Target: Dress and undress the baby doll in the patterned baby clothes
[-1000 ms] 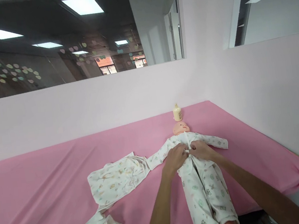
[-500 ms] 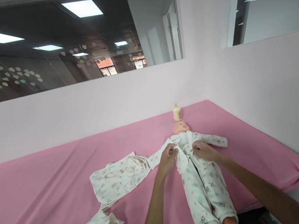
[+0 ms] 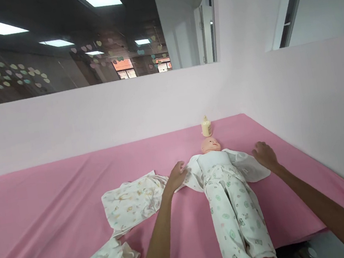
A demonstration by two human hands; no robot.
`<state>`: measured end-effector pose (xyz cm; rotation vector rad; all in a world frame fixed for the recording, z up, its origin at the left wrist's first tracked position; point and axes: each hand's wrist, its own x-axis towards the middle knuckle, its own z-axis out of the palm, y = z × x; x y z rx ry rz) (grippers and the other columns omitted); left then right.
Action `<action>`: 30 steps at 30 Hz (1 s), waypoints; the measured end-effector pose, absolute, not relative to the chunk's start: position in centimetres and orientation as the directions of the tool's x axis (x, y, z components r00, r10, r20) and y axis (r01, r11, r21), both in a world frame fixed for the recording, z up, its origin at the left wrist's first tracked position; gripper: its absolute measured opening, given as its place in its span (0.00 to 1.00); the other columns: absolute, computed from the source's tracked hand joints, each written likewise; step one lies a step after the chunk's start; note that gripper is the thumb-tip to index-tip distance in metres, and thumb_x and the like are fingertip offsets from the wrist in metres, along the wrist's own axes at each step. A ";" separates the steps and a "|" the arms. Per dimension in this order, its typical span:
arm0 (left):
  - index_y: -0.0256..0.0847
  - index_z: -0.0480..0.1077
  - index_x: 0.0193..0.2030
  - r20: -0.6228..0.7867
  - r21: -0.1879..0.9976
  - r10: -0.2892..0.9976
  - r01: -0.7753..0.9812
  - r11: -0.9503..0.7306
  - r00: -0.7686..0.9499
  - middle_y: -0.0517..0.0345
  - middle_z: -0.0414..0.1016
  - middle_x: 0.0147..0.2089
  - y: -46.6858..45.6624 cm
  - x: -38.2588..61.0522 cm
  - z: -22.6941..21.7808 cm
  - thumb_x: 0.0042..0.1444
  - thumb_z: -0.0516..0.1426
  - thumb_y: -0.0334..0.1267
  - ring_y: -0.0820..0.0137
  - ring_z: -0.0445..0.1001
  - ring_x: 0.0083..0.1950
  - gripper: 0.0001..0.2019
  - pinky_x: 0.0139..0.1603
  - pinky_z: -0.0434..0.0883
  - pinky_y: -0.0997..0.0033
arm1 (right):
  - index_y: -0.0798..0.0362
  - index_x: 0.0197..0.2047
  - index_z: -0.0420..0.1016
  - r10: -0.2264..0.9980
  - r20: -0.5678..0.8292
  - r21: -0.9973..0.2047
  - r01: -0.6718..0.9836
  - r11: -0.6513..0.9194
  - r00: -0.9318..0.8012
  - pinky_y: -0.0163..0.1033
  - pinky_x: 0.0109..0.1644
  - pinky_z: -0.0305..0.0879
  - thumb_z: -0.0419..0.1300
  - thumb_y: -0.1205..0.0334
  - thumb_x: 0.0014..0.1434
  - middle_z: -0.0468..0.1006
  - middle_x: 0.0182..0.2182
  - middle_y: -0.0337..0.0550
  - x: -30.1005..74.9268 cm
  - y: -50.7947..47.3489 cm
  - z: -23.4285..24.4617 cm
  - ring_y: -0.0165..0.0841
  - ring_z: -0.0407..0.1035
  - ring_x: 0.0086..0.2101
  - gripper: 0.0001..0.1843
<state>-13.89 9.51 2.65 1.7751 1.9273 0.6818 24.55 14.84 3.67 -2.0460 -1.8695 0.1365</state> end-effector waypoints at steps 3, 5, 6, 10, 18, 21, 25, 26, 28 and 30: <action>0.40 0.63 0.56 0.061 0.487 0.995 0.872 0.038 -0.077 0.49 0.70 0.57 11.7 -11.1 3.1 0.61 0.50 0.46 0.65 0.69 0.57 0.20 0.52 0.66 0.69 | 0.58 0.46 0.68 0.949 0.253 -0.318 0.910 0.266 -0.188 0.42 0.53 0.57 0.46 0.64 0.61 0.72 0.48 0.54 18.1 14.1 4.5 0.40 0.65 0.48 0.14; 0.38 0.67 0.49 0.077 0.386 0.990 0.919 0.081 -0.120 0.47 0.73 0.52 12.8 -9.5 3.1 0.62 0.49 0.43 0.61 0.70 0.54 0.15 0.51 0.65 0.65 | 0.55 0.51 0.67 0.883 0.235 -0.312 0.829 0.464 -0.406 0.40 0.56 0.55 0.49 0.61 0.61 0.72 0.51 0.50 13.5 13.7 5.0 0.38 0.64 0.51 0.16; 0.37 0.68 0.46 0.090 0.354 0.986 0.930 0.102 -0.142 0.45 0.73 0.50 13.1 -9.0 3.0 0.62 0.47 0.40 0.59 0.69 0.54 0.13 0.51 0.64 0.64 | 0.55 0.52 0.66 0.836 0.210 -0.284 0.786 0.549 -0.508 0.40 0.57 0.54 0.52 0.60 0.59 0.71 0.52 0.50 11.3 13.6 5.2 0.39 0.63 0.52 0.18; 0.34 0.66 0.45 0.152 0.267 0.969 0.952 0.150 -0.195 0.39 0.73 0.49 12.9 -8.0 2.2 0.64 0.43 0.34 0.56 0.69 0.54 0.13 0.51 0.63 0.61 | 0.58 0.54 0.66 0.730 0.026 -0.092 0.725 0.682 -0.683 0.41 0.57 0.55 0.56 0.64 0.55 0.70 0.53 0.53 4.9 14.3 5.1 0.42 0.62 0.53 0.22; 0.32 0.62 0.50 0.129 0.172 0.959 0.958 0.229 -0.253 0.40 0.77 0.40 11.0 -9.7 0.0 0.67 0.37 0.35 0.54 0.77 0.44 0.16 0.39 0.66 0.62 | 0.54 0.56 0.65 0.706 -0.158 -0.011 0.716 0.698 -0.690 0.55 0.57 0.52 0.66 0.63 0.43 0.69 0.53 0.55 2.6 17.2 4.6 0.52 0.61 0.54 0.35; 0.32 0.62 0.49 0.129 0.149 0.955 0.958 0.247 -0.266 0.39 0.77 0.40 10.3 -11.2 -0.9 0.68 0.36 0.39 0.53 0.77 0.45 0.18 0.41 0.67 0.62 | 0.53 0.55 0.65 0.691 -0.162 -0.026 0.703 0.711 -0.705 0.52 0.56 0.55 0.65 0.58 0.45 0.69 0.53 0.53 3.7 17.6 5.5 0.50 0.62 0.53 0.32; 0.33 0.63 0.49 0.109 0.119 0.950 0.953 0.279 -0.292 0.38 0.76 0.40 9.9 -13.1 -2.2 0.68 0.35 0.40 0.54 0.77 0.45 0.20 0.40 0.68 0.61 | 0.53 0.51 0.66 0.699 -0.102 -0.051 0.705 0.707 -0.708 0.47 0.52 0.59 0.63 0.55 0.47 0.71 0.49 0.51 5.7 18.1 6.6 0.47 0.64 0.50 0.27; 0.33 0.63 0.49 0.101 0.119 0.950 0.951 0.284 -0.296 0.38 0.76 0.41 9.9 -13.4 -2.5 0.68 0.35 0.40 0.54 0.77 0.45 0.20 0.40 0.68 0.61 | 0.53 0.50 0.66 0.707 -0.087 -0.044 0.712 0.701 -0.702 0.47 0.51 0.60 0.63 0.56 0.48 0.71 0.48 0.51 6.0 18.3 6.7 0.47 0.65 0.50 0.26; 0.34 0.63 0.50 0.085 0.128 0.950 0.949 0.288 -0.300 0.38 0.76 0.43 10.0 -13.8 -3.0 0.68 0.36 0.41 0.55 0.77 0.45 0.19 0.40 0.67 0.61 | 0.53 0.51 0.66 0.721 -0.063 0.007 0.722 0.691 -0.690 0.46 0.50 0.60 0.62 0.57 0.50 0.71 0.48 0.51 6.5 18.4 6.8 0.46 0.65 0.49 0.25; 0.35 0.63 0.50 0.075 0.139 0.952 0.949 0.284 -0.296 0.39 0.76 0.44 10.2 -13.9 -3.3 0.68 0.36 0.42 0.55 0.77 0.46 0.19 0.41 0.67 0.62 | 0.55 0.52 0.66 0.731 -0.047 0.078 0.727 0.682 -0.681 0.48 0.50 0.61 0.62 0.57 0.50 0.71 0.48 0.54 6.3 18.1 6.6 0.47 0.66 0.49 0.26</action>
